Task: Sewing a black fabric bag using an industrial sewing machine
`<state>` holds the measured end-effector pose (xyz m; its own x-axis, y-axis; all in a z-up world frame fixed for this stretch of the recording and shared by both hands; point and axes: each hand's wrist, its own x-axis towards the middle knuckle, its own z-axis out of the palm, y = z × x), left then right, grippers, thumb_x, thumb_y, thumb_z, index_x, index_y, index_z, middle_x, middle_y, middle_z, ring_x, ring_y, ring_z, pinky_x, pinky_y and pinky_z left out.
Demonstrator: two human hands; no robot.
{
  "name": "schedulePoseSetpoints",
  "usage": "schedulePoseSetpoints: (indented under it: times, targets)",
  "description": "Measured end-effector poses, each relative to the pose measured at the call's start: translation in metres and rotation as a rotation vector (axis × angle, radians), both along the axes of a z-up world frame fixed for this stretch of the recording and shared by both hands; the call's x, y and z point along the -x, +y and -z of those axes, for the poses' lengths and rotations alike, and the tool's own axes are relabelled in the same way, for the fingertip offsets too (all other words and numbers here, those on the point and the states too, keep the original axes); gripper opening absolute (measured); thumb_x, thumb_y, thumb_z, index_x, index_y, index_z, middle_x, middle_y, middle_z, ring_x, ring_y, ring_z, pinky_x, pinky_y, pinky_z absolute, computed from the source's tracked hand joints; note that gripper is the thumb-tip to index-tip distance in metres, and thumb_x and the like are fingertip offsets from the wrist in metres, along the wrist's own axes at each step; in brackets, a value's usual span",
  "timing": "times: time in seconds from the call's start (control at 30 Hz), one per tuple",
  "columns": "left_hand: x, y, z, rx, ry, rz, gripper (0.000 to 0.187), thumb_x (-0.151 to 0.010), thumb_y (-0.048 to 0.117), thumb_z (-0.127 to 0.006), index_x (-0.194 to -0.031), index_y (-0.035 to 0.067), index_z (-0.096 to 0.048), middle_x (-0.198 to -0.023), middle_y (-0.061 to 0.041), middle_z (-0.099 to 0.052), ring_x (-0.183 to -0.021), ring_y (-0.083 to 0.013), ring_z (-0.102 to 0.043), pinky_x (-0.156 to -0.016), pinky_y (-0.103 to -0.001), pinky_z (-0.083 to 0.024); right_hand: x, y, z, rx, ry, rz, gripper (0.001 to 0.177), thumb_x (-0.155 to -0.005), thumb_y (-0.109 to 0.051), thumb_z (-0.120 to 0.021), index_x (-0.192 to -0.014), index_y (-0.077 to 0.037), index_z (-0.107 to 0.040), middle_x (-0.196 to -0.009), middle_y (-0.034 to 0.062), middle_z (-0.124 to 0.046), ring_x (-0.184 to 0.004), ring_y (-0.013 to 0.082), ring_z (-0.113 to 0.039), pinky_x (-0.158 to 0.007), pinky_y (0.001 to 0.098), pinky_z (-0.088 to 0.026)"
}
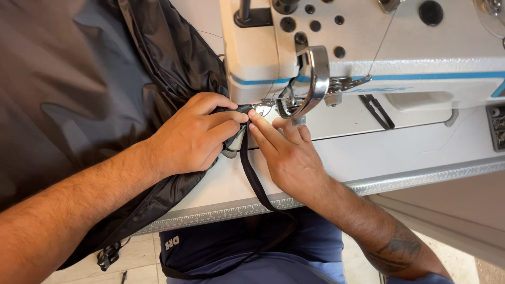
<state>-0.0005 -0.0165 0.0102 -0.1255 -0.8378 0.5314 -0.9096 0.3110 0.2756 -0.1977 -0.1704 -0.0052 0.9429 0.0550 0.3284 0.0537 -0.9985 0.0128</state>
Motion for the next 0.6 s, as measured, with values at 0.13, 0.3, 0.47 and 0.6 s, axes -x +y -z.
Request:
schedulePoseSetpoints:
  times: [0.13,0.3,0.47,0.6]
  targets:
    - [0.008,0.005,0.003,-0.019,0.009,-0.051,0.029,-0.084,-0.009,-0.051,-0.109,-0.003,-0.065,-0.119,-0.005,-0.068,-0.111,-0.0349,-0.058,-0.092,-0.050,-0.052,-0.002,-0.002,-0.001,0.023,-0.024,-0.035,0.043,-0.094,0.003,-0.051,-0.134,-0.002,-0.065,-0.154,0.0056,-0.054,-0.106,0.0280,-0.056,-0.081,0.0405,-0.040]
    - [0.017,0.007,0.007,-0.029,0.008,-0.124,0.030,-0.080,-0.008,-0.054,-0.108,-0.003,-0.063,-0.117,-0.005,-0.070,-0.110,-0.0341,-0.058,-0.093,-0.050,-0.050,0.000,-0.006,-0.001,0.016,-0.018,-0.049,0.052,-0.084,0.006,-0.054,-0.132,-0.005,-0.068,-0.154,0.0028,-0.055,-0.111,0.0252,-0.057,-0.088,0.0391,-0.038]
    - [0.032,0.010,0.002,-0.036,0.020,-0.182,0.028,-0.080,-0.007,-0.055,-0.106,-0.002,-0.062,-0.113,-0.005,-0.069,-0.111,-0.0347,-0.057,-0.095,-0.051,-0.050,0.003,-0.006,0.000,-0.026,-0.048,-0.079,0.055,-0.080,0.010,-0.052,-0.131,-0.002,-0.068,-0.151,0.0053,-0.057,-0.108,0.0289,-0.058,-0.081,0.0420,-0.039]
    - [0.042,0.012,0.016,0.043,-0.004,-0.257,0.021,-0.082,0.000,-0.055,-0.098,0.010,-0.063,-0.097,-0.006,-0.067,-0.115,-0.0306,-0.061,-0.097,-0.047,-0.047,0.008,-0.006,0.015,-0.059,-0.147,-0.071,0.056,-0.078,-0.002,-0.060,-0.133,-0.007,-0.067,-0.147,0.0011,-0.061,-0.112,0.0233,-0.052,-0.083,0.0329,-0.037]
